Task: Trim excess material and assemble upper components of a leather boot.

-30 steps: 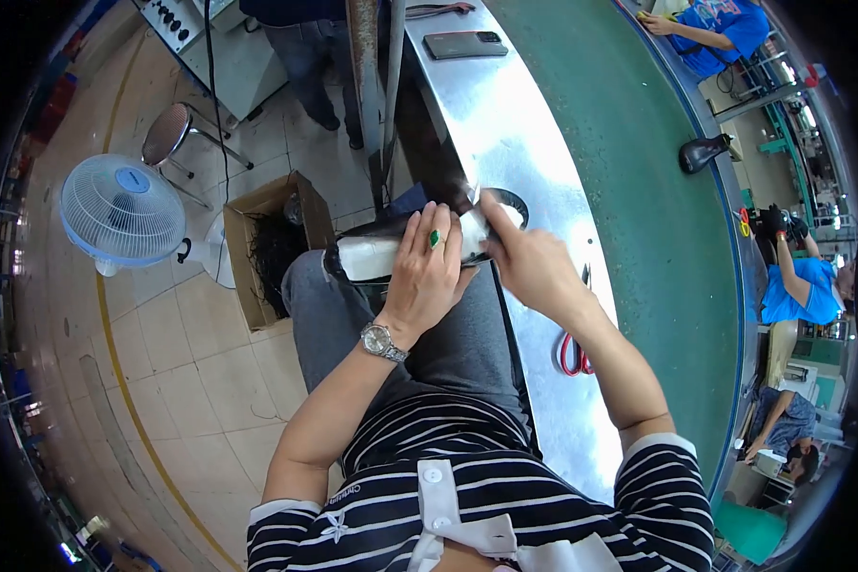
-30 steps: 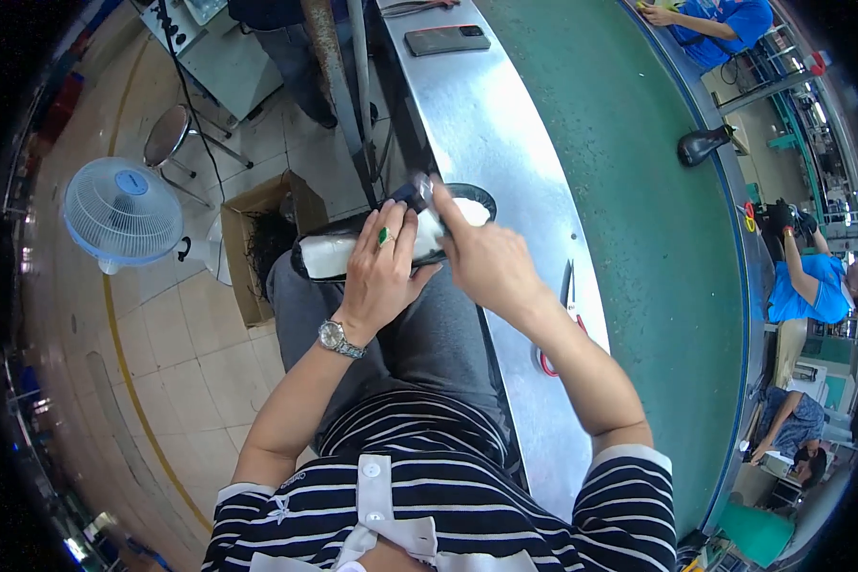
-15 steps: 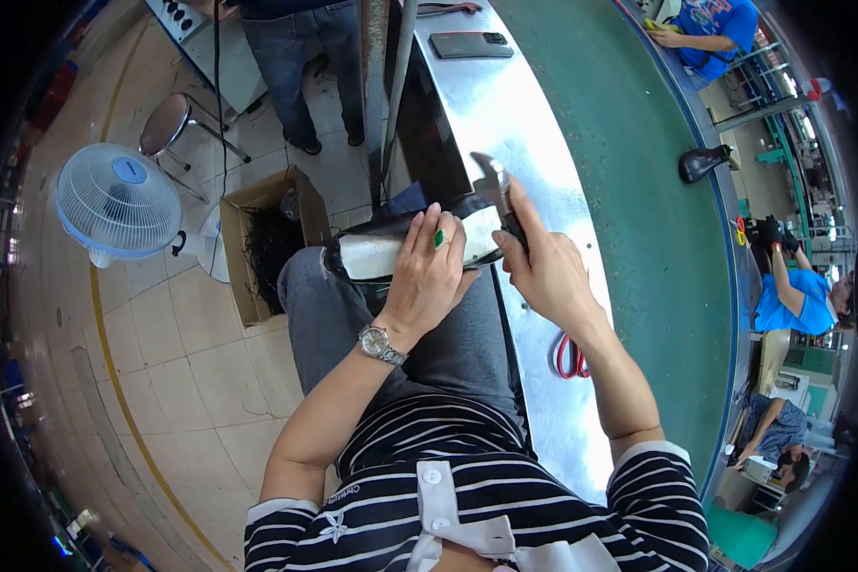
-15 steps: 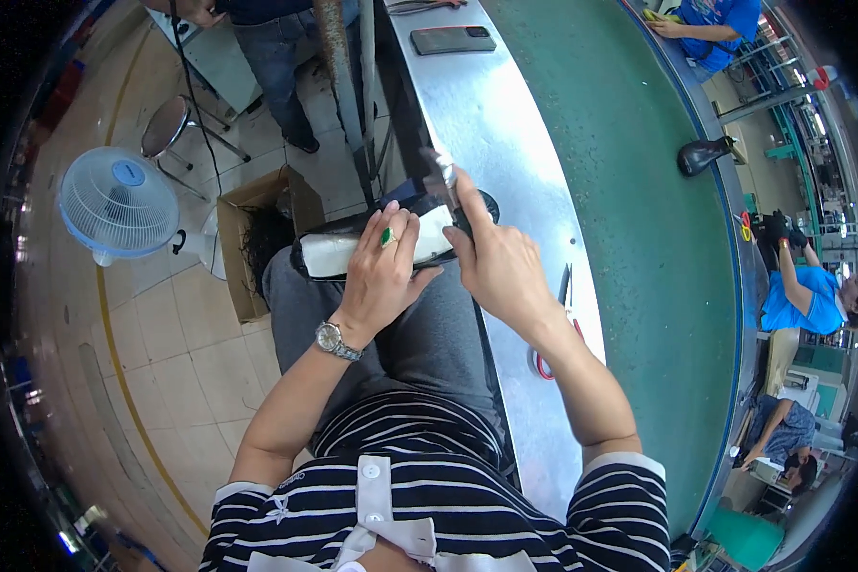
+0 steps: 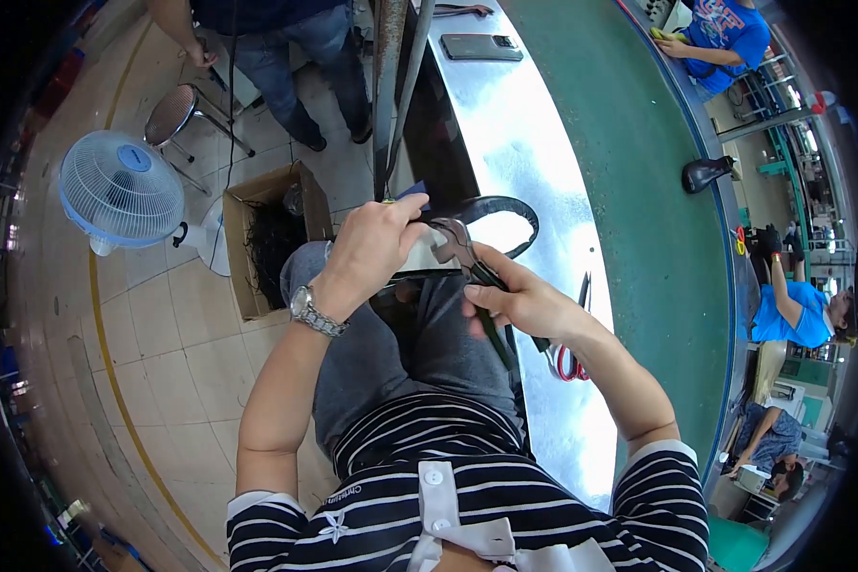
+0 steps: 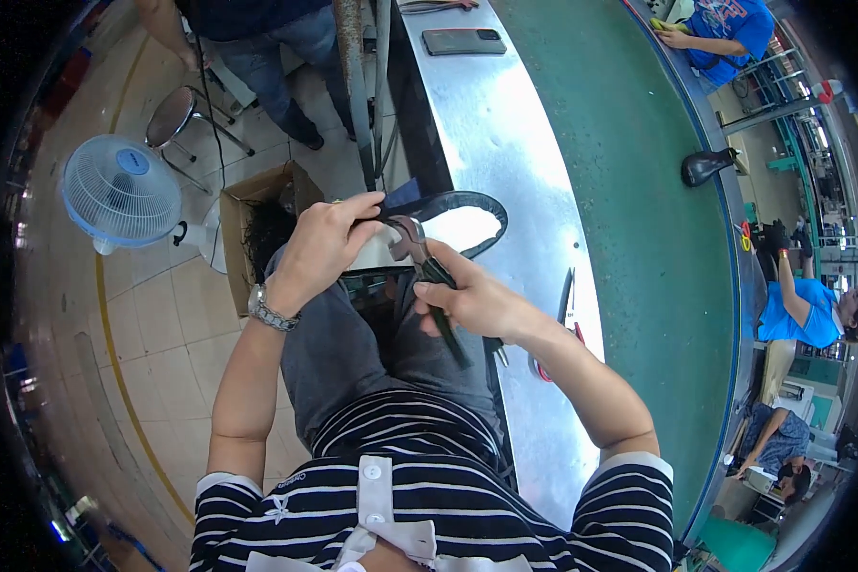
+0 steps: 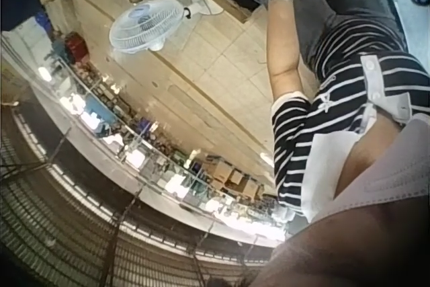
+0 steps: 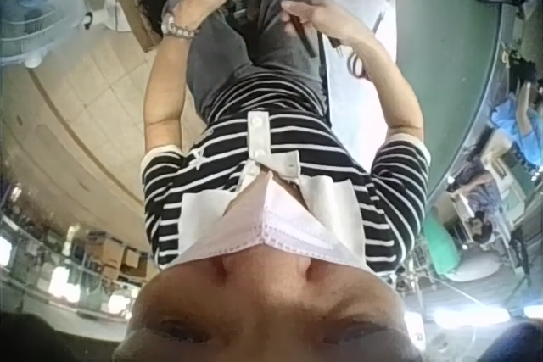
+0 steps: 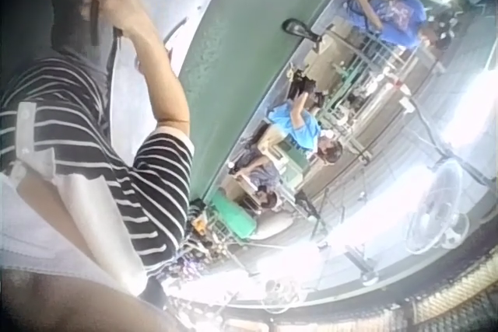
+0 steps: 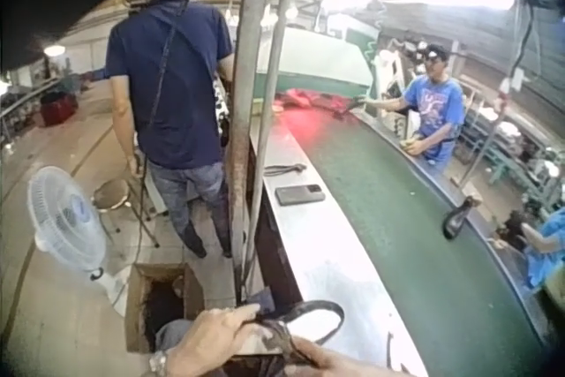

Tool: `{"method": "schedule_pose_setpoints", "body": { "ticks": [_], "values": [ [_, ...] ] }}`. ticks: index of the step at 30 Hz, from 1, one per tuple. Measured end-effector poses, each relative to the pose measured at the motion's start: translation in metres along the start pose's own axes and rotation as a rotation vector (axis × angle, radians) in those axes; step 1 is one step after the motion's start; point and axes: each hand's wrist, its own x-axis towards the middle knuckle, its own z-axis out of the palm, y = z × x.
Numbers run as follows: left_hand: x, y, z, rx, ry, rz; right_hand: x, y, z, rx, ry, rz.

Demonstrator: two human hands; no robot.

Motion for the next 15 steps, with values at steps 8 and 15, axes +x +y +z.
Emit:
{"method": "schedule_pose_setpoints", "body": {
  "ticks": [8, 15],
  "values": [
    [-0.036, -0.012, 0.042, 0.379, 0.151, 0.306, -0.008, -0.002, -0.003, -0.421, 0.079, -0.106],
    [-0.039, -0.005, 0.046, 0.577, 0.237, 0.391, 0.011, -0.002, 0.015, -1.015, 0.674, -0.328]
  ]
}}
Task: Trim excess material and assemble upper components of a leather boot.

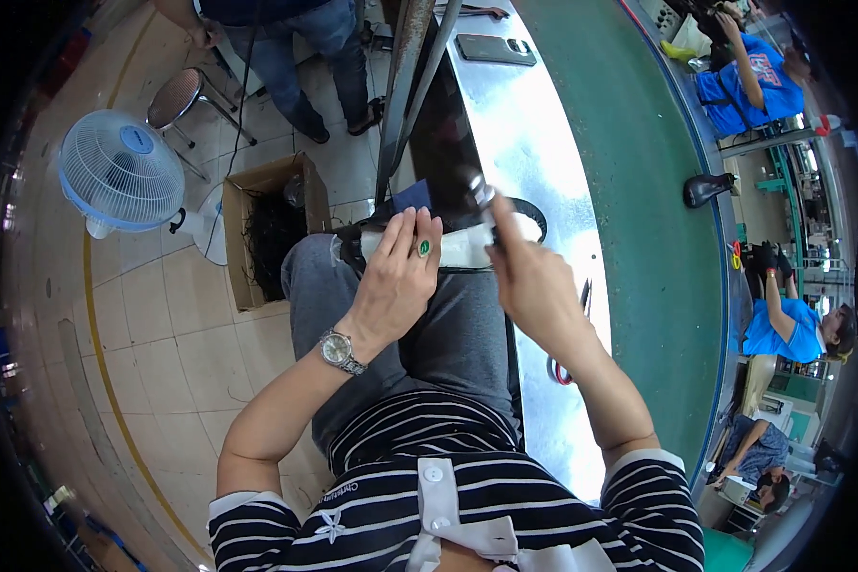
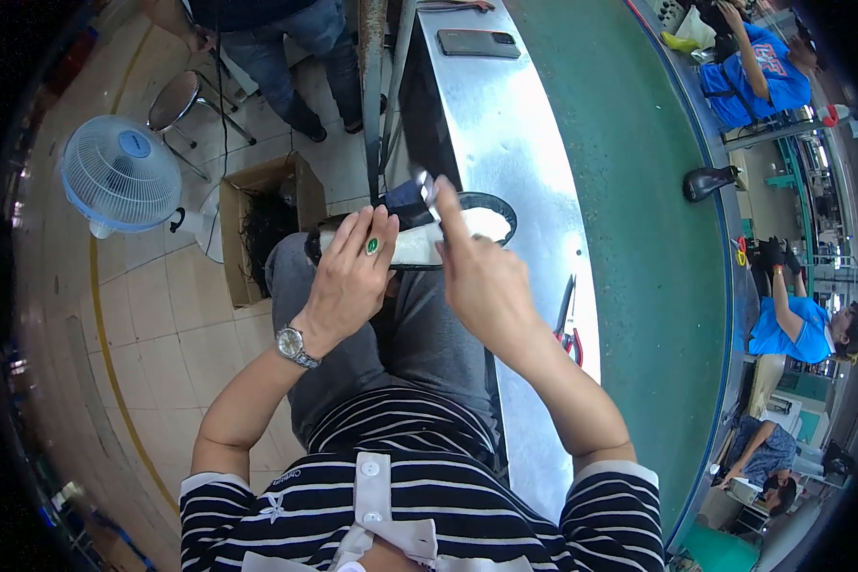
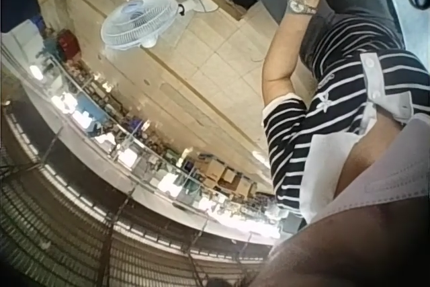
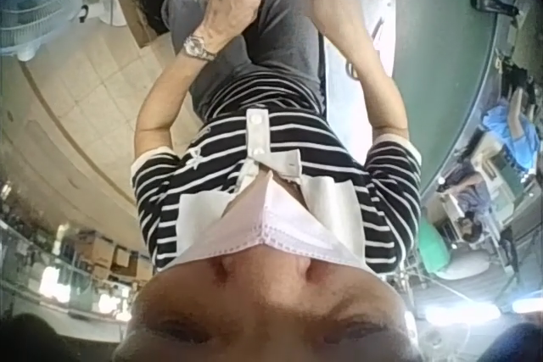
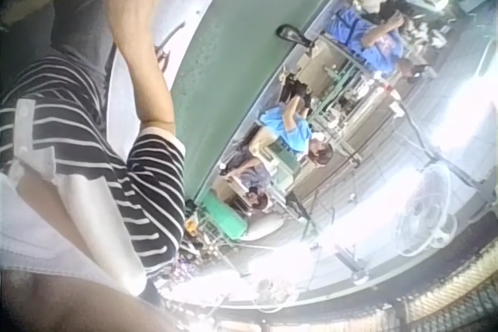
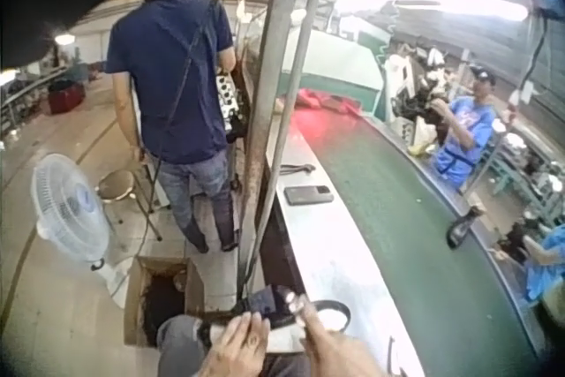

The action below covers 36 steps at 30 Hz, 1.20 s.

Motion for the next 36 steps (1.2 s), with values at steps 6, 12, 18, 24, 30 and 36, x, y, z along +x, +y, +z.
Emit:
{"method": "schedule_pose_setpoints", "body": {
  "ticks": [6, 12, 18, 24, 30, 36],
  "values": [
    [-0.010, 0.002, 0.010, 0.020, 0.105, -0.044, 0.001, -0.009, 0.001, -0.125, -0.081, -0.142],
    [-0.013, 0.000, 0.010, 0.062, 0.124, -0.005, 0.001, -0.017, 0.021, -0.159, -0.118, -0.077],
    [-0.015, -0.002, 0.015, -0.115, 0.205, -0.056, -0.003, -0.035, 0.020, 0.008, 0.074, -0.023],
    [-0.004, -0.018, -0.028, -0.023, 0.013, -0.292, 0.004, -0.037, 0.015, -0.018, -0.015, -0.067],
    [-0.012, -0.032, -0.030, -0.086, -0.019, -0.120, 0.005, -0.036, 0.041, -0.059, -0.018, -0.106],
    [-0.020, -0.027, -0.029, -0.113, -0.002, -0.167, 0.002, -0.059, 0.030, 0.089, 0.018, -0.007]
  ]
}}
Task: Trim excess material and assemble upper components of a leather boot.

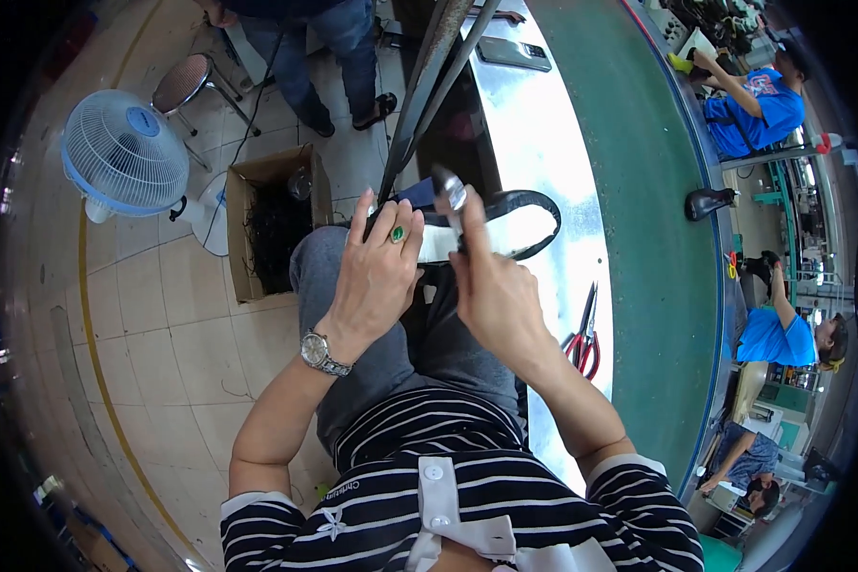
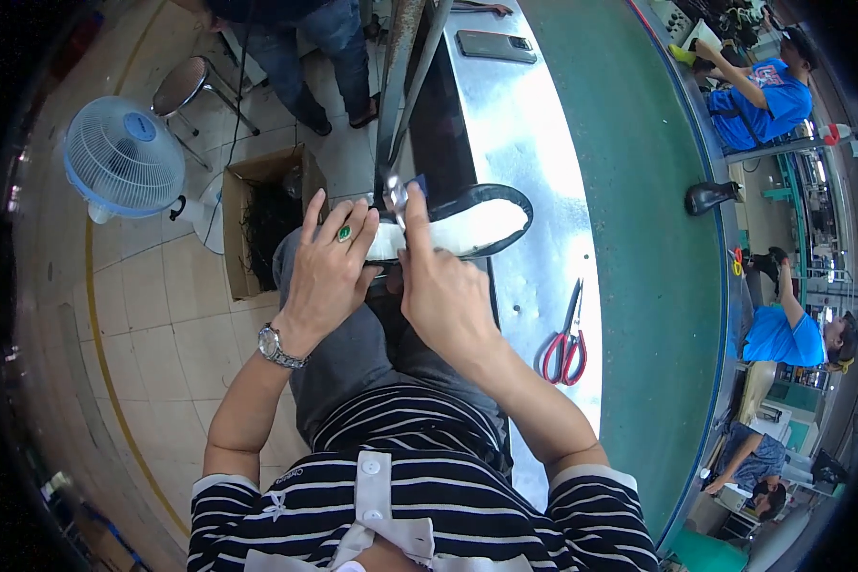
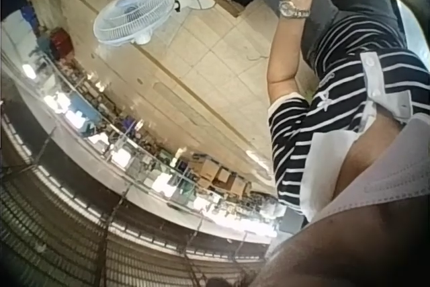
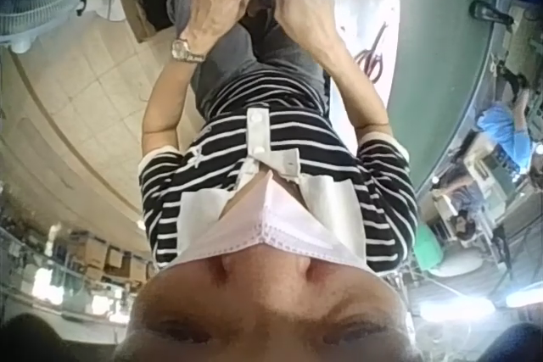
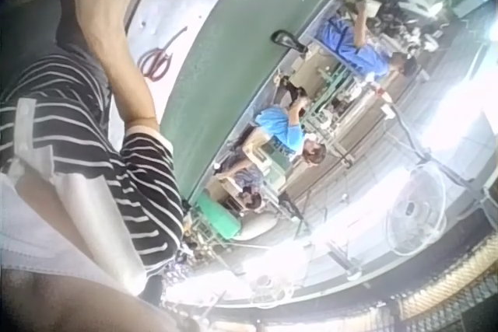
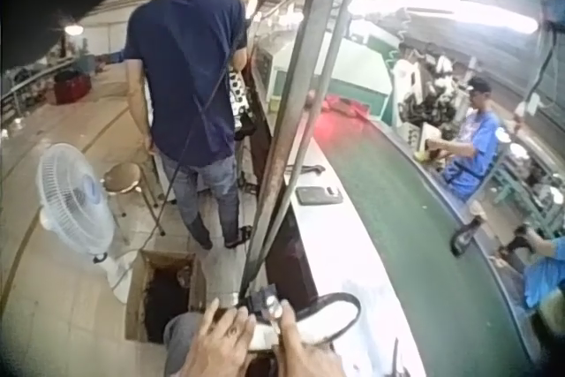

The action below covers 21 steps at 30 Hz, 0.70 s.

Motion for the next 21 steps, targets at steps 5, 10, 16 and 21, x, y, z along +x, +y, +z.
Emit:
{"method": "schedule_pose_setpoints", "body": {
  "ticks": [5, 10, 16, 21],
  "values": [
    [-0.005, -0.014, 0.005, -0.252, 0.037, -0.099, 0.010, 0.011, -0.001, -0.086, -0.088, -0.109],
    [-0.011, -0.014, 0.007, -0.635, 0.045, -0.317, 0.001, -0.003, 0.014, -0.049, -0.028, -0.048],
    [-0.011, -0.021, 0.007, -0.685, 0.043, -0.314, 0.027, 0.009, -0.018, -0.131, -0.207, -0.098],
    [-0.012, -0.020, 0.005, -0.710, 0.020, -0.302, 0.055, 0.065, -0.012, -0.233, 0.106, -0.083]
  ]
}}
